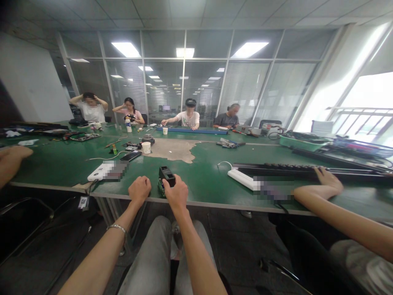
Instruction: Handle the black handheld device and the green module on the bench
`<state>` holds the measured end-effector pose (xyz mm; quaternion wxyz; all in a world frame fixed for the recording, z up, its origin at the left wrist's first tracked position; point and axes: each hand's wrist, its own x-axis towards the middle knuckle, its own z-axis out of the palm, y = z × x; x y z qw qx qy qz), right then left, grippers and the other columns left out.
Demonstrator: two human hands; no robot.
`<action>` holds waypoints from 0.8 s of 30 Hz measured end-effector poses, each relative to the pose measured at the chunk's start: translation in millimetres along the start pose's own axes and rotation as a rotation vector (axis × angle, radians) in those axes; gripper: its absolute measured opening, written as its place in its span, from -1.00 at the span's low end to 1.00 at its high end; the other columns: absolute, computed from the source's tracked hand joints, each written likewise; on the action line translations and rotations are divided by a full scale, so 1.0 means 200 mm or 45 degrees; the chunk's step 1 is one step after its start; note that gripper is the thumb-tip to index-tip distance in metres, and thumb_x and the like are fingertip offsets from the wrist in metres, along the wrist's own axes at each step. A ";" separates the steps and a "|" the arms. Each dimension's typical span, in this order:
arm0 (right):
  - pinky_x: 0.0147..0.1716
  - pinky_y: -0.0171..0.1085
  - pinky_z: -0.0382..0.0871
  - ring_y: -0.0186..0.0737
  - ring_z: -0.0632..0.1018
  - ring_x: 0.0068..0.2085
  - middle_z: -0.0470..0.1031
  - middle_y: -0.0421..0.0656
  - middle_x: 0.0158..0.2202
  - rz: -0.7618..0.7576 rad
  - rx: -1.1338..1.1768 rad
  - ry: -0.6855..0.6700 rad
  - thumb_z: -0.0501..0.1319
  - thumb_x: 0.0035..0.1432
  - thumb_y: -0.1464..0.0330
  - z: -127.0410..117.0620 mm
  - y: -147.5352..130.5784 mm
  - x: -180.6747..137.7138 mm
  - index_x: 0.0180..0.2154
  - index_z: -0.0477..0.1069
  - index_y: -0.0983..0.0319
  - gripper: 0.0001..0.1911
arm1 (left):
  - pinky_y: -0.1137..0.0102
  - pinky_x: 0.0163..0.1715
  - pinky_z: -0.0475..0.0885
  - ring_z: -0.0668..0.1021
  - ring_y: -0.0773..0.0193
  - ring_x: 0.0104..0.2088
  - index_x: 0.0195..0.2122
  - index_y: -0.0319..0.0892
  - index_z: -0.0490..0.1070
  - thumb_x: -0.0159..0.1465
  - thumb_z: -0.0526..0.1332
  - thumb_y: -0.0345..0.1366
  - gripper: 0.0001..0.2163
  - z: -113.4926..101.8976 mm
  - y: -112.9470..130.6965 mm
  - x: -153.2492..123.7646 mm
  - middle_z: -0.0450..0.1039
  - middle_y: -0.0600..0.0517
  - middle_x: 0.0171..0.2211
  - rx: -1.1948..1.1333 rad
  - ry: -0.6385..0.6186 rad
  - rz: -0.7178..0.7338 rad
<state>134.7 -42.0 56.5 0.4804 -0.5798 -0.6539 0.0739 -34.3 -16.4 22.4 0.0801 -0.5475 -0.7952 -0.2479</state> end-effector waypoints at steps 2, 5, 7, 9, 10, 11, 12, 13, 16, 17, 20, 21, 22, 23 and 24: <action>-0.25 -0.31 0.30 -0.17 0.55 -0.27 0.56 -0.09 -0.30 0.016 -0.041 -0.024 0.20 0.14 0.10 0.02 -0.02 -0.01 -0.09 0.44 0.21 -0.61 | 0.41 -0.28 0.26 0.48 0.22 -0.22 -0.20 -0.15 0.50 0.38 -0.08 -0.16 -0.64 0.01 -0.01 0.00 0.44 -0.10 -0.20 -0.004 -0.001 0.004; -0.28 -0.32 0.29 -0.16 0.56 -0.28 0.56 -0.09 -0.32 0.036 -0.086 -0.058 0.19 0.16 0.10 0.03 -0.03 -0.02 -0.11 0.44 0.21 -0.62 | 0.41 -0.27 0.26 0.48 0.21 -0.21 -0.21 -0.16 0.49 0.38 -0.10 -0.16 -0.63 0.02 -0.01 0.01 0.44 -0.10 -0.20 -0.011 -0.001 0.002; -0.27 -0.32 0.28 -0.15 0.56 -0.27 0.56 -0.07 -0.32 0.037 -0.114 -0.071 0.18 0.16 0.09 0.03 -0.04 -0.03 -0.12 0.44 0.22 -0.62 | 0.41 -0.27 0.26 0.48 0.21 -0.21 -0.21 -0.16 0.49 0.38 -0.10 -0.16 -0.63 0.02 -0.01 0.01 0.44 -0.10 -0.20 -0.013 0.001 0.007; -0.25 -0.31 0.28 -0.13 0.56 -0.24 0.56 -0.06 -0.31 0.019 -0.158 -0.078 0.20 0.16 0.10 0.02 -0.05 -0.03 -0.12 0.44 0.22 -0.62 | 0.41 -0.28 0.25 0.48 0.21 -0.21 -0.22 -0.16 0.49 0.38 -0.09 -0.16 -0.63 0.02 -0.01 0.01 0.44 -0.09 -0.20 -0.007 0.007 0.011; -0.24 -0.30 0.28 -0.12 0.56 -0.22 0.56 -0.05 -0.30 0.004 -0.185 -0.083 0.20 0.15 0.10 0.02 -0.05 -0.04 -0.11 0.44 0.23 -0.62 | 0.41 -0.29 0.26 0.48 0.21 -0.21 -0.22 -0.15 0.49 0.38 -0.09 -0.16 -0.64 0.02 -0.01 0.01 0.44 -0.09 -0.20 -0.005 0.010 0.012; -0.24 -0.29 0.28 -0.10 0.56 -0.21 0.56 -0.05 -0.30 -0.010 -0.211 -0.090 0.21 0.15 0.11 0.02 -0.05 -0.04 -0.11 0.44 0.23 -0.62 | 0.41 -0.29 0.26 0.48 0.21 -0.21 -0.22 -0.15 0.49 0.37 -0.08 -0.16 -0.64 0.01 -0.01 0.01 0.44 -0.09 -0.20 -0.004 0.011 0.010; -0.24 -0.29 0.28 -0.09 0.56 -0.21 0.56 -0.04 -0.29 -0.021 -0.235 -0.100 0.21 0.15 0.11 0.02 -0.05 -0.04 -0.10 0.43 0.23 -0.62 | 0.41 -0.29 0.26 0.48 0.21 -0.22 -0.22 -0.15 0.49 0.37 -0.08 -0.16 -0.64 0.01 -0.01 0.01 0.44 -0.09 -0.19 -0.003 0.008 0.007; -0.24 -0.29 0.27 -0.09 0.56 -0.21 0.56 -0.04 -0.29 -0.026 -0.255 -0.113 0.21 0.15 0.11 0.03 -0.05 -0.05 -0.09 0.42 0.23 -0.61 | 0.41 -0.29 0.26 0.48 0.21 -0.22 -0.21 -0.15 0.49 0.37 -0.08 -0.15 -0.64 0.01 0.00 0.00 0.44 -0.10 -0.19 -0.004 0.005 0.004; -0.25 -0.28 0.28 -0.07 0.56 -0.21 0.55 -0.04 -0.29 0.002 -0.296 -0.166 0.21 0.15 0.12 0.04 -0.03 -0.09 -0.07 0.40 0.23 -0.60 | 0.40 -0.28 0.27 0.49 0.21 -0.22 -0.21 -0.14 0.50 0.37 -0.07 -0.16 -0.65 -0.01 0.00 0.00 0.45 -0.10 -0.19 0.002 -0.003 0.005; -0.25 -0.28 0.28 -0.07 0.56 -0.21 0.55 -0.04 -0.28 0.016 -0.303 -0.184 0.21 0.15 0.12 0.05 -0.02 -0.10 -0.06 0.39 0.23 -0.60 | 0.40 -0.28 0.27 0.49 0.21 -0.22 -0.21 -0.14 0.50 0.37 -0.07 -0.16 -0.65 -0.01 0.01 0.00 0.45 -0.09 -0.19 0.007 -0.003 0.004; -0.23 -0.26 0.29 -0.07 0.55 -0.19 0.55 -0.03 -0.25 0.031 -0.306 -0.213 0.19 0.17 0.14 0.06 0.01 -0.13 -0.02 0.37 0.23 -0.59 | 0.40 -0.27 0.27 0.49 0.20 -0.21 -0.21 -0.14 0.50 0.37 -0.07 -0.16 -0.64 -0.01 0.01 0.00 0.45 -0.10 -0.19 0.025 -0.009 0.000; -0.21 -0.26 0.29 -0.06 0.55 -0.17 0.55 -0.02 -0.24 0.023 -0.301 -0.217 0.19 0.18 0.14 0.06 0.01 -0.14 -0.01 0.36 0.24 -0.58 | 0.40 -0.27 0.28 0.49 0.20 -0.21 -0.21 -0.14 0.50 0.37 -0.08 -0.16 -0.64 -0.01 0.01 0.00 0.45 -0.10 -0.19 0.028 -0.010 -0.001; -0.18 -0.24 0.30 -0.05 0.54 -0.14 0.54 0.00 -0.21 0.010 -0.294 -0.213 0.19 0.17 0.14 0.06 0.02 -0.14 0.02 0.35 0.26 -0.54 | 0.40 -0.27 0.28 0.49 0.20 -0.22 -0.21 -0.14 0.50 0.37 -0.08 -0.16 -0.64 -0.01 0.01 0.00 0.45 -0.10 -0.19 0.031 -0.014 -0.001; -0.14 -0.22 0.30 -0.02 0.53 -0.11 0.54 0.03 -0.16 -0.005 -0.285 -0.203 0.20 0.16 0.13 0.07 0.02 -0.14 0.05 0.33 0.29 -0.49 | 0.40 -0.27 0.28 0.49 0.20 -0.22 -0.22 -0.14 0.50 0.38 -0.09 -0.16 -0.63 0.00 0.01 0.00 0.45 -0.10 -0.20 0.034 -0.009 -0.002; -0.10 -0.20 0.30 0.00 0.51 -0.06 0.52 0.07 -0.10 -0.021 -0.274 -0.186 0.22 0.14 0.12 0.07 0.03 -0.14 0.09 0.30 0.33 -0.42 | 0.40 -0.28 0.28 0.49 0.20 -0.22 -0.22 -0.14 0.50 0.38 -0.09 -0.16 -0.63 0.00 0.01 0.00 0.45 -0.10 -0.20 0.035 -0.005 0.000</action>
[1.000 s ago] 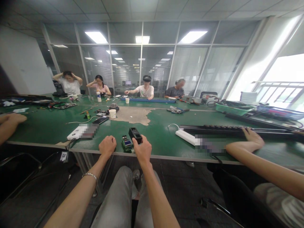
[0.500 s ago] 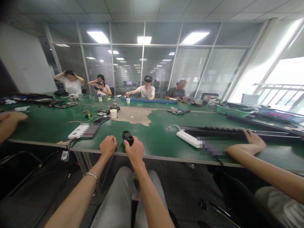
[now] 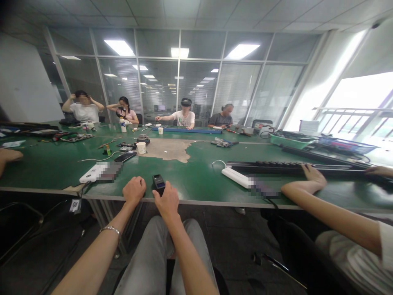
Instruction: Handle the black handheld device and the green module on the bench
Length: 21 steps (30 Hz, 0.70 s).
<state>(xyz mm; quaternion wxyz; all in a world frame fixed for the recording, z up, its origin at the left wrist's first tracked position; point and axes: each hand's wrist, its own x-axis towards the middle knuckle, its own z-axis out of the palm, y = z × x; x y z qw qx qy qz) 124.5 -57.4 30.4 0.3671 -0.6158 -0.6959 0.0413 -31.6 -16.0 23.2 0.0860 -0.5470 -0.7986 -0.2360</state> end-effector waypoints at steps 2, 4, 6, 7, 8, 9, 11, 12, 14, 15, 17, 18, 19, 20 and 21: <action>-0.01 -0.17 0.27 0.05 0.47 0.04 0.45 0.14 0.02 -0.022 0.024 0.046 0.23 0.12 0.09 0.01 0.01 0.00 0.17 0.22 0.40 -0.29 | 0.39 -0.30 0.27 0.49 0.19 -0.23 -0.23 -0.14 0.49 0.37 -0.09 -0.15 -0.63 0.00 0.00 0.00 0.45 -0.09 -0.20 0.003 0.008 0.008; 0.04 -0.15 0.24 0.08 0.44 0.08 0.40 0.16 0.09 -0.027 0.045 0.068 0.22 0.12 0.07 0.02 0.01 0.00 0.20 0.18 0.43 -0.24 | 0.40 -0.31 0.27 0.49 0.20 -0.24 -0.23 -0.14 0.49 0.37 -0.08 -0.15 -0.64 0.00 0.00 0.00 0.45 -0.09 -0.20 0.006 0.004 0.006; 0.04 -0.15 0.25 0.08 0.44 0.07 0.41 0.15 0.08 -0.023 0.047 0.063 0.22 0.13 0.07 0.03 0.02 0.00 0.20 0.20 0.43 -0.25 | 0.40 -0.30 0.27 0.50 0.20 -0.24 -0.22 -0.14 0.50 0.37 -0.08 -0.16 -0.64 0.00 0.00 0.00 0.45 -0.10 -0.20 0.007 -0.006 -0.001; 0.02 -0.16 0.26 0.07 0.45 0.05 0.43 0.14 0.06 -0.021 0.040 0.055 0.21 0.14 0.07 0.03 0.02 0.00 0.18 0.22 0.42 -0.27 | 0.40 -0.30 0.27 0.50 0.20 -0.23 -0.22 -0.14 0.50 0.37 -0.08 -0.16 -0.64 -0.01 0.01 0.00 0.45 -0.10 -0.20 0.006 -0.010 -0.003; -0.01 -0.16 0.27 0.05 0.47 0.02 0.45 0.13 0.02 -0.015 0.029 0.045 0.20 0.15 0.08 0.03 0.02 0.00 0.17 0.23 0.40 -0.31 | 0.40 -0.29 0.28 0.50 0.20 -0.23 -0.21 -0.14 0.50 0.37 -0.08 -0.16 -0.64 -0.01 0.01 0.00 0.45 -0.10 -0.20 0.006 -0.011 -0.005; -0.05 -0.18 0.29 0.03 0.49 -0.02 0.48 0.12 -0.02 -0.006 0.016 0.034 0.19 0.17 0.10 0.03 0.01 -0.01 0.16 0.25 0.39 -0.35 | 0.40 -0.28 0.28 0.50 0.20 -0.23 -0.21 -0.14 0.50 0.37 -0.08 -0.16 -0.64 -0.01 0.01 0.00 0.45 -0.10 -0.19 0.005 -0.008 -0.004; -0.13 -0.21 0.30 -0.01 0.52 -0.10 0.53 0.07 -0.12 0.019 -0.013 0.017 0.17 0.20 0.13 0.03 0.01 -0.01 0.11 0.29 0.34 -0.45 | 0.39 -0.28 0.29 0.50 0.19 -0.23 -0.21 -0.14 0.50 0.37 -0.08 -0.16 -0.64 -0.01 0.01 -0.01 0.45 -0.10 -0.19 0.003 -0.003 -0.009; -0.17 -0.23 0.30 -0.03 0.53 -0.13 0.54 0.04 -0.17 0.032 -0.026 0.013 0.16 0.20 0.14 0.03 0.01 -0.01 0.08 0.31 0.32 -0.49 | 0.39 -0.27 0.29 0.50 0.18 -0.22 -0.21 -0.14 0.50 0.37 -0.08 -0.16 -0.64 -0.01 0.01 0.00 0.45 -0.10 -0.20 0.002 -0.003 -0.013; -0.21 -0.25 0.29 -0.05 0.53 -0.17 0.54 0.00 -0.22 0.046 -0.041 0.014 0.17 0.20 0.14 0.03 0.00 -0.01 0.02 0.35 0.27 -0.56 | 0.38 -0.26 0.29 0.50 0.18 -0.22 -0.21 -0.13 0.51 0.37 -0.08 -0.17 -0.64 -0.01 0.01 0.00 0.44 -0.11 -0.20 -0.005 -0.003 -0.015; -0.22 -0.26 0.28 -0.05 0.53 -0.18 0.54 -0.01 -0.24 0.047 -0.040 0.015 0.17 0.20 0.14 0.02 -0.01 -0.01 0.00 0.36 0.26 -0.58 | 0.38 -0.26 0.29 0.50 0.18 -0.22 -0.21 -0.13 0.51 0.37 -0.08 -0.17 -0.64 0.00 0.01 0.00 0.44 -0.11 -0.20 -0.010 -0.002 -0.013; -0.23 -0.27 0.27 -0.06 0.53 -0.19 0.54 -0.02 -0.24 0.054 -0.022 0.020 0.17 0.21 0.14 0.02 -0.02 0.00 -0.02 0.36 0.25 -0.60 | 0.38 -0.26 0.29 0.50 0.19 -0.22 -0.20 -0.13 0.50 0.37 -0.09 -0.17 -0.64 0.00 0.00 0.00 0.44 -0.11 -0.20 -0.018 0.001 -0.005; -0.23 -0.27 0.27 -0.07 0.53 -0.19 0.54 -0.02 -0.24 0.062 -0.007 0.024 0.17 0.20 0.14 0.01 -0.02 0.01 -0.02 0.36 0.25 -0.60 | 0.39 -0.26 0.28 0.49 0.19 -0.22 -0.21 -0.14 0.50 0.37 -0.09 -0.17 -0.63 0.00 0.00 0.00 0.44 -0.11 -0.20 -0.020 0.002 -0.003; -0.23 -0.28 0.27 -0.07 0.53 -0.19 0.54 -0.02 -0.24 0.070 0.011 0.030 0.17 0.20 0.13 0.00 -0.03 0.01 -0.02 0.36 0.25 -0.59 | 0.39 -0.27 0.28 0.49 0.19 -0.22 -0.21 -0.14 0.50 0.37 -0.09 -0.16 -0.63 0.00 0.00 0.00 0.44 -0.11 -0.20 -0.021 0.002 -0.004; -0.22 -0.28 0.27 -0.08 0.53 -0.18 0.54 -0.01 -0.23 0.076 0.030 0.041 0.17 0.20 0.12 -0.01 -0.04 0.02 -0.01 0.36 0.25 -0.58 | 0.39 -0.27 0.28 0.49 0.20 -0.22 -0.22 -0.14 0.50 0.37 -0.09 -0.15 -0.63 0.00 0.00 0.00 0.45 -0.10 -0.20 -0.022 0.000 -0.005; -0.22 -0.28 0.27 -0.08 0.53 -0.18 0.54 -0.01 -0.23 0.079 0.051 0.057 0.17 0.19 0.12 -0.02 -0.05 0.04 0.00 0.36 0.26 -0.56 | 0.39 -0.28 0.28 0.49 0.20 -0.23 -0.22 -0.14 0.50 0.37 -0.09 -0.15 -0.63 0.00 0.00 0.00 0.45 -0.10 -0.20 -0.023 0.001 -0.005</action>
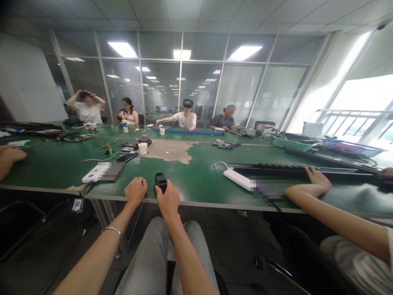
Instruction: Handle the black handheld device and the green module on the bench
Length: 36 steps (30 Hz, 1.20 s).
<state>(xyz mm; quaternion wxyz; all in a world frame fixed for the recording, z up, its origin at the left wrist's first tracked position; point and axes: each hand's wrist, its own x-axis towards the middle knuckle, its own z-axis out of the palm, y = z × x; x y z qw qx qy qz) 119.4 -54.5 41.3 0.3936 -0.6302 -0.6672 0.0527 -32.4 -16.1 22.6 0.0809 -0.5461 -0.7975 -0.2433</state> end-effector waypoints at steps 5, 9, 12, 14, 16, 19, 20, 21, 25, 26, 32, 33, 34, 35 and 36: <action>-0.19 -0.28 0.29 -0.12 0.53 -0.20 0.55 -0.04 -0.20 -0.049 0.167 0.123 0.15 0.19 0.09 -0.07 0.00 0.09 0.03 0.37 0.23 -0.53 | 0.40 -0.29 0.28 0.49 0.19 -0.22 -0.22 -0.13 0.50 0.37 -0.08 -0.15 -0.64 0.00 0.00 0.00 0.45 -0.09 -0.20 0.001 0.012 0.002; -0.19 -0.28 0.31 -0.14 0.54 -0.19 0.55 -0.04 -0.18 -0.020 0.207 0.205 0.13 0.19 0.10 -0.11 0.10 0.14 0.06 0.36 0.23 -0.51 | 0.41 -0.29 0.28 0.49 0.20 -0.22 -0.22 -0.13 0.51 0.37 -0.09 -0.16 -0.63 0.00 0.00 0.00 0.44 -0.09 -0.21 -0.014 0.006 0.002; -0.18 -0.26 0.31 -0.11 0.54 -0.19 0.55 -0.02 -0.20 0.050 0.170 0.224 0.14 0.18 0.10 -0.10 0.22 0.15 0.06 0.37 0.25 -0.50 | 0.41 -0.30 0.27 0.48 0.21 -0.23 -0.23 -0.14 0.50 0.37 -0.08 -0.15 -0.63 0.00 0.00 0.00 0.44 -0.09 -0.21 -0.014 0.007 0.012; -0.18 -0.25 0.31 -0.09 0.54 -0.18 0.54 -0.01 -0.21 0.087 0.142 0.229 0.15 0.18 0.10 -0.08 0.28 0.14 0.06 0.37 0.26 -0.49 | 0.41 -0.31 0.26 0.48 0.21 -0.24 -0.23 -0.15 0.49 0.37 -0.09 -0.15 -0.64 0.01 0.00 0.00 0.44 -0.09 -0.22 -0.006 0.017 0.023; -0.17 -0.25 0.31 -0.08 0.53 -0.17 0.54 -0.01 -0.22 0.102 0.116 0.226 0.16 0.17 0.10 -0.06 0.33 0.12 0.06 0.36 0.27 -0.49 | 0.41 -0.33 0.25 0.48 0.21 -0.25 -0.24 -0.15 0.49 0.37 -0.09 -0.16 -0.64 0.02 0.00 0.00 0.44 -0.08 -0.22 0.003 0.027 0.031; -0.18 -0.25 0.30 -0.08 0.53 -0.18 0.53 -0.01 -0.23 0.114 0.075 0.194 0.16 0.17 0.10 -0.03 0.36 0.10 0.06 0.36 0.26 -0.49 | 0.41 -0.33 0.24 0.48 0.21 -0.25 -0.23 -0.15 0.48 0.37 -0.08 -0.16 -0.64 0.02 0.00 0.00 0.44 -0.08 -0.22 0.010 0.022 0.029; -0.18 -0.25 0.30 -0.07 0.53 -0.18 0.53 -0.01 -0.23 0.118 0.061 0.182 0.16 0.17 0.10 -0.02 0.37 0.10 0.06 0.36 0.26 -0.49 | 0.41 -0.33 0.24 0.48 0.21 -0.25 -0.23 -0.15 0.48 0.37 -0.08 -0.15 -0.64 0.02 0.00 0.00 0.44 -0.09 -0.21 0.009 0.017 0.027; -0.18 -0.24 0.29 -0.07 0.52 -0.19 0.53 0.00 -0.23 0.119 0.047 0.177 0.17 0.17 0.11 -0.02 0.38 0.09 0.06 0.36 0.26 -0.49 | 0.41 -0.33 0.24 0.48 0.21 -0.25 -0.23 -0.15 0.48 0.37 -0.09 -0.15 -0.64 0.02 0.00 0.00 0.44 -0.09 -0.21 0.008 0.015 0.024; -0.12 -0.20 0.30 -0.03 0.49 -0.14 0.52 0.03 -0.17 0.022 0.027 0.190 0.16 0.18 0.13 0.00 0.41 0.07 0.06 0.35 0.31 -0.49 | 0.41 -0.34 0.24 0.48 0.21 -0.26 -0.23 -0.14 0.49 0.37 -0.09 -0.15 -0.64 0.02 0.00 0.00 0.44 -0.08 -0.22 0.001 0.032 0.022; -0.09 -0.17 0.29 -0.02 0.48 -0.11 0.51 0.05 -0.13 -0.014 0.028 0.201 0.16 0.17 0.13 0.01 0.42 0.07 0.07 0.34 0.33 -0.47 | 0.41 -0.34 0.24 0.48 0.21 -0.26 -0.23 -0.14 0.49 0.37 -0.08 -0.15 -0.64 0.02 0.00 0.00 0.44 -0.08 -0.22 0.000 0.036 0.026; 0.06 -0.07 0.24 0.11 0.40 0.06 0.37 0.23 0.09 -0.075 0.010 0.236 0.20 0.10 0.02 0.04 0.46 0.07 0.18 0.19 0.52 -0.18 | 0.41 -0.31 0.27 0.49 0.21 -0.25 -0.22 -0.14 0.50 0.37 -0.08 -0.15 -0.64 0.02 0.00 0.00 0.44 -0.10 -0.22 -0.007 0.027 0.018; 0.06 -0.07 0.25 0.11 0.40 0.05 0.36 0.24 0.09 -0.063 0.012 0.224 0.19 0.11 0.00 0.03 0.46 0.07 0.19 0.17 0.53 -0.15 | 0.41 -0.31 0.27 0.49 0.21 -0.25 -0.22 -0.14 0.50 0.37 -0.08 -0.15 -0.64 0.02 0.00 0.00 0.44 -0.09 -0.22 -0.010 0.026 0.017; 0.04 -0.07 0.26 0.11 0.42 0.04 0.37 0.25 0.09 -0.051 0.017 0.213 0.18 0.11 -0.02 0.03 0.46 0.07 0.19 0.16 0.53 -0.14 | 0.41 -0.31 0.27 0.49 0.21 -0.25 -0.22 -0.14 0.50 0.37 -0.08 -0.15 -0.64 0.02 0.00 0.00 0.44 -0.09 -0.22 -0.014 0.024 0.021; 0.02 -0.08 0.27 0.10 0.43 0.02 0.38 0.24 0.08 -0.043 0.023 0.205 0.17 0.12 -0.03 0.03 0.46 0.06 0.19 0.17 0.52 -0.14 | 0.41 -0.30 0.27 0.49 0.21 -0.24 -0.22 -0.13 0.50 0.37 -0.07 -0.13 -0.64 0.02 0.00 0.00 0.44 -0.09 -0.21 -0.019 0.021 0.027; 0.01 -0.08 0.28 0.08 0.44 0.00 0.39 0.24 0.06 -0.038 0.030 0.202 0.17 0.12 -0.04 0.02 0.46 0.06 0.19 0.18 0.51 -0.15 | 0.41 -0.30 0.27 0.49 0.20 -0.23 -0.23 -0.13 0.50 0.36 -0.06 -0.11 -0.64 0.02 0.00 0.00 0.44 -0.09 -0.21 -0.025 0.017 0.034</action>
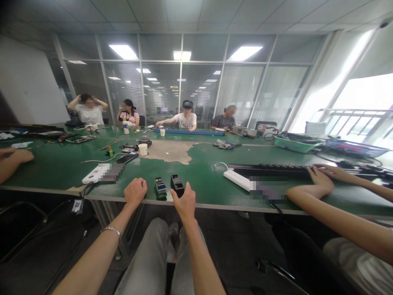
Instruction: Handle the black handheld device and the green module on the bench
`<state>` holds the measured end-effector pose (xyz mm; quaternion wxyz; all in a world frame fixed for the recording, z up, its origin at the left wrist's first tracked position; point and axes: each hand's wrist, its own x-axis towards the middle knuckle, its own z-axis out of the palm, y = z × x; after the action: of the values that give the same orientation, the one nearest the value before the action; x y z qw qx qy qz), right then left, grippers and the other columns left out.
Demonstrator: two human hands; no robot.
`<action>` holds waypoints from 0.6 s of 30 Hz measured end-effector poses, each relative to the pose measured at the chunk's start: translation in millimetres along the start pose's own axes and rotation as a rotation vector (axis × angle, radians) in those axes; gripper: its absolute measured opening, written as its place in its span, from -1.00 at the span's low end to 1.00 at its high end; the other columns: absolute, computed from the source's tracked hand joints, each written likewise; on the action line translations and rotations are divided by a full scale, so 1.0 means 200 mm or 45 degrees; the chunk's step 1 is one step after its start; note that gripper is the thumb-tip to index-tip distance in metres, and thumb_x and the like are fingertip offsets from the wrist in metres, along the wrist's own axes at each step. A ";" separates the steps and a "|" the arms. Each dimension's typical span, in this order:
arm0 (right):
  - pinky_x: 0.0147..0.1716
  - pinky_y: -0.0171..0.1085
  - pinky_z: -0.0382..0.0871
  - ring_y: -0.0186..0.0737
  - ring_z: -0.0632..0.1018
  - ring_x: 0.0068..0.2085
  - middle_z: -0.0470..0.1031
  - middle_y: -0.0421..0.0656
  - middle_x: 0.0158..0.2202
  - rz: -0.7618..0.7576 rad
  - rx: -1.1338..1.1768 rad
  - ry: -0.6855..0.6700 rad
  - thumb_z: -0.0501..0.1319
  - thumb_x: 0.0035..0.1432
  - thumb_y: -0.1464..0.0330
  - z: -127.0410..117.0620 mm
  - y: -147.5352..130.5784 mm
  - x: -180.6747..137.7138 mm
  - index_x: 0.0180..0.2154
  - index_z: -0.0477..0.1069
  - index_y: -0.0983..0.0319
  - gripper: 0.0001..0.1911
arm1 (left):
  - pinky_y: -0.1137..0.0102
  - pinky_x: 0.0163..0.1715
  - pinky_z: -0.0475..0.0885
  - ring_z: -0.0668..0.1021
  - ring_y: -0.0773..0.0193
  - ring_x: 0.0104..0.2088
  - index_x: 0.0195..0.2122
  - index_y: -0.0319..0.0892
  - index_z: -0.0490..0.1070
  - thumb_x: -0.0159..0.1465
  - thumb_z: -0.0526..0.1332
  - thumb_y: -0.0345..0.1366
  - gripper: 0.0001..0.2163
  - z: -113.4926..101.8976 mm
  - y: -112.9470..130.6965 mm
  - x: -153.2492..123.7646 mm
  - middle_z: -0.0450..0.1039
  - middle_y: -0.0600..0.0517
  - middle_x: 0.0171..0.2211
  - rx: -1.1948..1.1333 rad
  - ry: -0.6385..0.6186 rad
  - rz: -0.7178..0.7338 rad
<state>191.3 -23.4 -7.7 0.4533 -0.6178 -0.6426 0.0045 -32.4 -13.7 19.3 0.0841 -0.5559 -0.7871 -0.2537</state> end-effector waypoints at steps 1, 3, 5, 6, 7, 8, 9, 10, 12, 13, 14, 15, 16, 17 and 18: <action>-0.01 -0.08 0.29 0.07 0.45 -0.02 0.41 0.23 0.04 0.001 0.004 0.002 0.16 0.12 -0.05 -0.01 0.00 0.00 0.18 0.20 0.49 -0.17 | 0.41 -0.30 0.27 0.49 0.20 -0.23 -0.23 -0.12 0.50 0.36 -0.05 -0.07 -0.63 0.00 0.00 0.00 0.45 -0.08 -0.21 -0.005 -0.005 0.006; -0.03 -0.09 0.30 0.06 0.46 -0.05 0.44 0.20 0.00 -0.004 0.006 0.013 0.17 0.11 -0.05 -0.02 0.00 -0.01 0.15 0.24 0.45 -0.20 | 0.40 -0.30 0.27 0.48 0.18 -0.22 -0.25 -0.11 0.49 0.34 -0.03 -0.01 -0.62 0.00 0.00 0.00 0.45 -0.08 -0.21 -0.010 -0.009 0.011; -0.06 -0.11 0.30 0.05 0.46 -0.07 0.46 0.16 -0.06 -0.014 -0.005 0.020 0.19 0.10 -0.05 -0.03 -0.01 -0.01 0.12 0.26 0.43 -0.22 | 0.40 -0.30 0.26 0.48 0.18 -0.22 -0.26 -0.11 0.49 0.34 -0.03 0.01 -0.61 0.00 0.00 0.00 0.45 -0.07 -0.21 -0.008 -0.012 0.005; -0.07 -0.11 0.30 0.04 0.46 -0.08 0.47 0.15 -0.07 -0.023 -0.011 0.018 0.19 0.10 -0.05 -0.03 -0.01 -0.02 0.10 0.28 0.42 -0.24 | 0.40 -0.30 0.26 0.48 0.18 -0.22 -0.25 -0.11 0.48 0.34 -0.03 -0.01 -0.62 0.00 0.00 0.00 0.45 -0.07 -0.21 -0.006 -0.014 0.001; -0.08 -0.12 0.30 0.03 0.45 -0.09 0.47 0.13 -0.09 -0.035 -0.017 0.016 0.20 0.10 -0.04 -0.04 -0.02 -0.02 0.08 0.29 0.40 -0.28 | 0.40 -0.30 0.26 0.48 0.19 -0.22 -0.24 -0.11 0.48 0.35 -0.04 -0.03 -0.63 0.00 0.00 0.00 0.45 -0.07 -0.20 -0.003 -0.016 -0.004; -0.09 -0.13 0.30 0.02 0.45 -0.10 0.48 0.11 -0.10 -0.052 -0.021 0.013 0.19 0.12 -0.02 -0.04 -0.02 -0.02 0.06 0.31 0.38 -0.32 | 0.40 -0.30 0.26 0.48 0.20 -0.22 -0.23 -0.11 0.48 0.35 -0.04 -0.05 -0.64 0.01 0.00 0.00 0.45 -0.08 -0.20 0.000 -0.018 -0.007; -0.10 -0.14 0.30 0.01 0.44 -0.10 0.48 0.09 -0.11 -0.068 -0.022 0.013 0.19 0.13 0.01 -0.03 -0.02 -0.03 0.04 0.32 0.36 -0.38 | 0.40 -0.30 0.25 0.48 0.20 -0.22 -0.23 -0.11 0.47 0.35 -0.04 -0.07 -0.65 0.01 0.00 0.00 0.45 -0.08 -0.20 0.003 -0.018 -0.009; -0.11 -0.15 0.30 0.00 0.43 -0.10 0.48 0.07 -0.12 -0.080 -0.020 0.017 0.17 0.15 0.05 -0.03 -0.02 -0.03 0.02 0.33 0.35 -0.43 | 0.40 -0.31 0.25 0.48 0.20 -0.22 -0.23 -0.11 0.47 0.36 -0.05 -0.09 -0.66 0.01 0.00 0.00 0.45 -0.08 -0.20 0.007 -0.015 -0.008; -0.12 -0.16 0.29 -0.01 0.43 -0.10 0.49 0.05 -0.15 -0.084 -0.007 0.029 0.15 0.18 0.11 -0.03 -0.02 -0.03 0.00 0.35 0.33 -0.51 | 0.40 -0.31 0.26 0.48 0.20 -0.23 -0.23 -0.11 0.47 0.36 -0.05 -0.11 -0.67 0.01 0.00 0.00 0.45 -0.07 -0.20 0.013 -0.007 -0.005; -0.13 -0.16 0.29 -0.01 0.43 -0.10 0.50 0.04 -0.16 -0.073 0.005 0.034 0.15 0.18 0.13 -0.03 -0.02 -0.03 -0.01 0.36 0.32 -0.54 | 0.40 -0.31 0.26 0.49 0.20 -0.23 -0.23 -0.11 0.47 0.36 -0.05 -0.11 -0.67 0.01 0.00 0.00 0.44 -0.07 -0.21 0.016 -0.004 -0.007; -0.14 -0.17 0.29 -0.01 0.43 -0.11 0.50 0.03 -0.17 -0.052 0.022 0.035 0.15 0.18 0.14 -0.03 -0.03 -0.03 -0.01 0.36 0.31 -0.55 | 0.40 -0.31 0.26 0.49 0.20 -0.23 -0.23 -0.11 0.47 0.36 -0.05 -0.12 -0.67 0.01 0.00 0.00 0.44 -0.07 -0.21 0.018 -0.002 -0.010; -0.16 -0.17 0.30 -0.01 0.45 -0.11 0.51 0.03 -0.18 -0.016 0.045 0.037 0.16 0.17 0.14 -0.04 -0.03 -0.02 -0.02 0.38 0.30 -0.55 | 0.40 -0.30 0.27 0.49 0.20 -0.23 -0.22 -0.11 0.48 0.36 -0.05 -0.13 -0.67 0.01 0.00 0.00 0.44 -0.07 -0.21 0.019 -0.002 -0.015; -0.18 -0.18 0.30 -0.02 0.46 -0.13 0.52 0.02 -0.20 0.034 0.079 0.035 0.17 0.15 0.13 -0.05 -0.04 -0.01 -0.03 0.39 0.29 -0.55 | 0.40 -0.29 0.27 0.49 0.21 -0.23 -0.22 -0.11 0.48 0.36 -0.05 -0.14 -0.67 0.01 0.00 0.00 0.44 -0.08 -0.21 0.019 -0.004 -0.021; -0.20 -0.19 0.31 -0.03 0.48 -0.16 0.53 0.01 -0.22 0.096 0.124 0.031 0.18 0.14 0.11 -0.06 -0.05 -0.01 -0.05 0.41 0.29 -0.55 | 0.40 -0.29 0.27 0.49 0.21 -0.23 -0.22 -0.11 0.48 0.36 -0.05 -0.15 -0.67 0.01 0.00 0.00 0.44 -0.08 -0.21 0.019 -0.006 -0.028; -0.22 -0.21 0.31 -0.05 0.50 -0.20 0.54 -0.01 -0.25 0.160 0.181 0.028 0.18 0.13 0.09 -0.07 -0.07 0.01 -0.06 0.42 0.28 -0.54 | 0.40 -0.29 0.28 0.49 0.21 -0.23 -0.22 -0.12 0.49 0.36 -0.05 -0.15 -0.67 0.01 0.00 0.00 0.44 -0.08 -0.21 0.019 -0.007 -0.034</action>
<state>189.2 -33.3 8.6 0.5017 -0.6231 -0.5957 0.0718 -31.6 -11.6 17.9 0.0827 -0.5454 -0.7966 -0.2474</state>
